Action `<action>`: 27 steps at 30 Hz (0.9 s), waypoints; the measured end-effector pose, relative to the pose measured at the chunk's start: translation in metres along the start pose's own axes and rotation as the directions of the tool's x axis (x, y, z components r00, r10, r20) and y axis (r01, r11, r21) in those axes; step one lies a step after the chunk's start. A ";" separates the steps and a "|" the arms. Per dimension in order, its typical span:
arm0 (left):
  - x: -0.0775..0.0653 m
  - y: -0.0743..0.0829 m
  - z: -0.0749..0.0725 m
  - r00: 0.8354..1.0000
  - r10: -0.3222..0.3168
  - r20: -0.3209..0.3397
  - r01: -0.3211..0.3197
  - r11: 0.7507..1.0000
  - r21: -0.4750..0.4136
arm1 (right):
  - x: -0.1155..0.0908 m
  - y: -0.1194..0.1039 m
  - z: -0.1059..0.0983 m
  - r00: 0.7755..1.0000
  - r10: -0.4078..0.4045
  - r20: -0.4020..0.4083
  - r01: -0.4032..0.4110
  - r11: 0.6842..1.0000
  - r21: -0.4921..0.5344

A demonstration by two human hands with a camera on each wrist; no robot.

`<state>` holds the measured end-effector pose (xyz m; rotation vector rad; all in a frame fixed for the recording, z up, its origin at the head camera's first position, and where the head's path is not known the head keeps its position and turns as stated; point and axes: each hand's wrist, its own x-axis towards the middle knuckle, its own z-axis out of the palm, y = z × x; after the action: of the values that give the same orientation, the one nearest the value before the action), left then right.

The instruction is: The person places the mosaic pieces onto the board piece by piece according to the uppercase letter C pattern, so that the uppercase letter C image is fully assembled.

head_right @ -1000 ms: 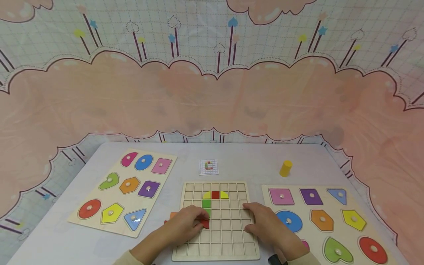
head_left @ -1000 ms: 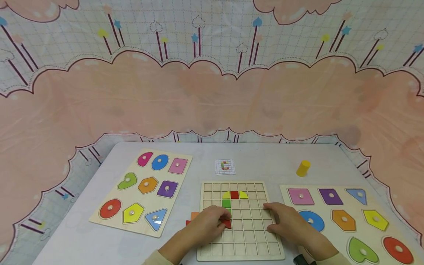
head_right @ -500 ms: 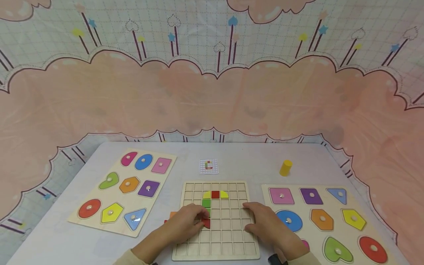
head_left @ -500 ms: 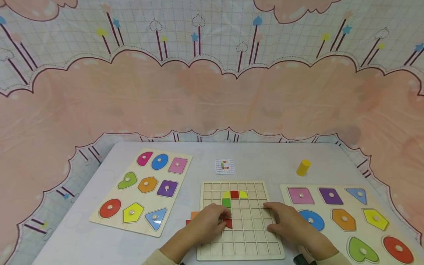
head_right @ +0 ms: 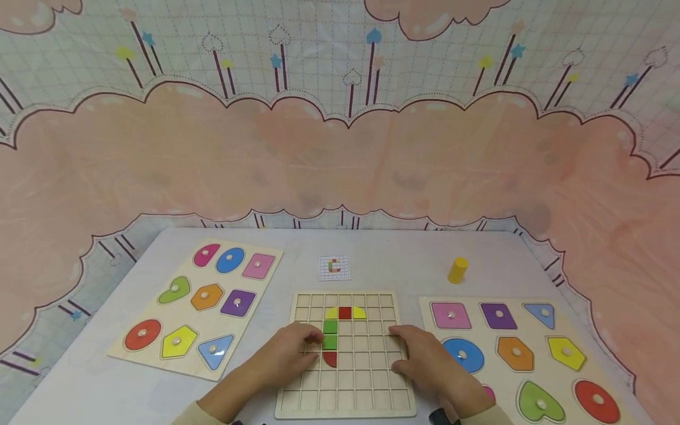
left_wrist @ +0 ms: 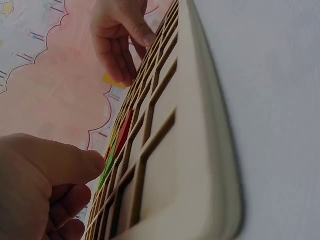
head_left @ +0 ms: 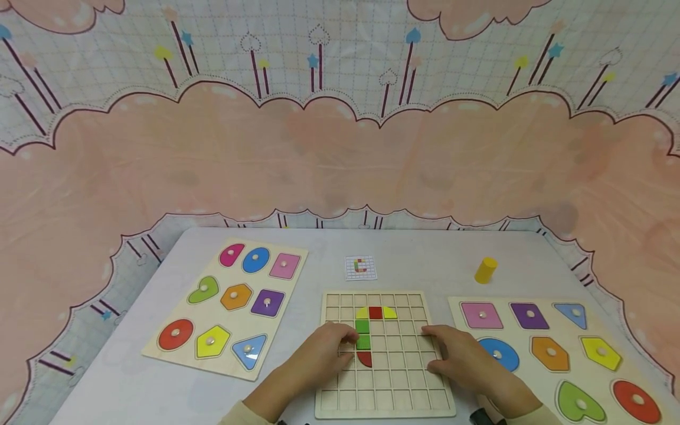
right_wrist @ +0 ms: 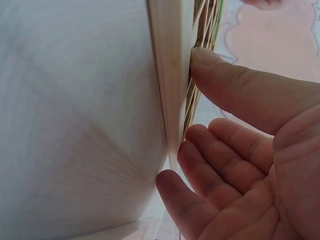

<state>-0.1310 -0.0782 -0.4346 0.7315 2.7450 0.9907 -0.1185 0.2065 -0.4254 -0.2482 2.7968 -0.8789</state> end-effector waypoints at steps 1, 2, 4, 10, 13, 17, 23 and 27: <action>-0.001 -0.001 -0.002 1.000 -0.007 -0.002 0.007 1.000 0.003 | 0.000 0.000 0.000 1.000 0.002 0.000 -0.002 1.000 -0.002; -0.001 -0.003 -0.004 1.000 -0.014 -0.006 0.014 1.000 0.005 | 0.000 0.000 0.000 1.000 0.002 0.000 -0.002 1.000 -0.005; -0.002 -0.006 -0.008 1.000 -0.024 -0.014 0.024 1.000 0.005 | -0.001 0.000 0.000 1.000 0.004 0.000 -0.004 1.000 -0.005; -0.007 -0.018 -0.021 0.998 -0.056 -0.036 0.056 0.998 0.000 | -0.001 0.000 -0.002 1.000 -0.020 0.009 0.020 1.000 0.002; -0.011 -0.024 -0.028 0.997 -0.052 -0.059 0.053 0.998 0.016 | -0.001 0.001 -0.003 1.000 -0.029 0.009 0.029 1.000 0.000; -0.015 -0.032 -0.035 0.994 -0.071 -0.087 0.075 0.996 0.039 | 0.000 0.000 -0.002 0.999 -0.037 0.005 0.037 0.999 -0.006; -0.020 -0.039 -0.040 0.987 -0.116 -0.110 0.122 0.991 0.050 | 0.000 0.000 -0.003 0.999 -0.034 0.003 0.034 0.999 0.006; -0.023 -0.043 -0.041 0.986 -0.125 -0.110 0.132 0.989 0.063 | 0.000 0.000 -0.002 0.999 -0.034 -0.002 0.034 0.999 0.002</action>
<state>-0.1393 -0.1416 -0.4312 0.5178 2.8881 0.9363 -0.1189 0.2074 -0.4237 -0.2953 2.8013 -0.8899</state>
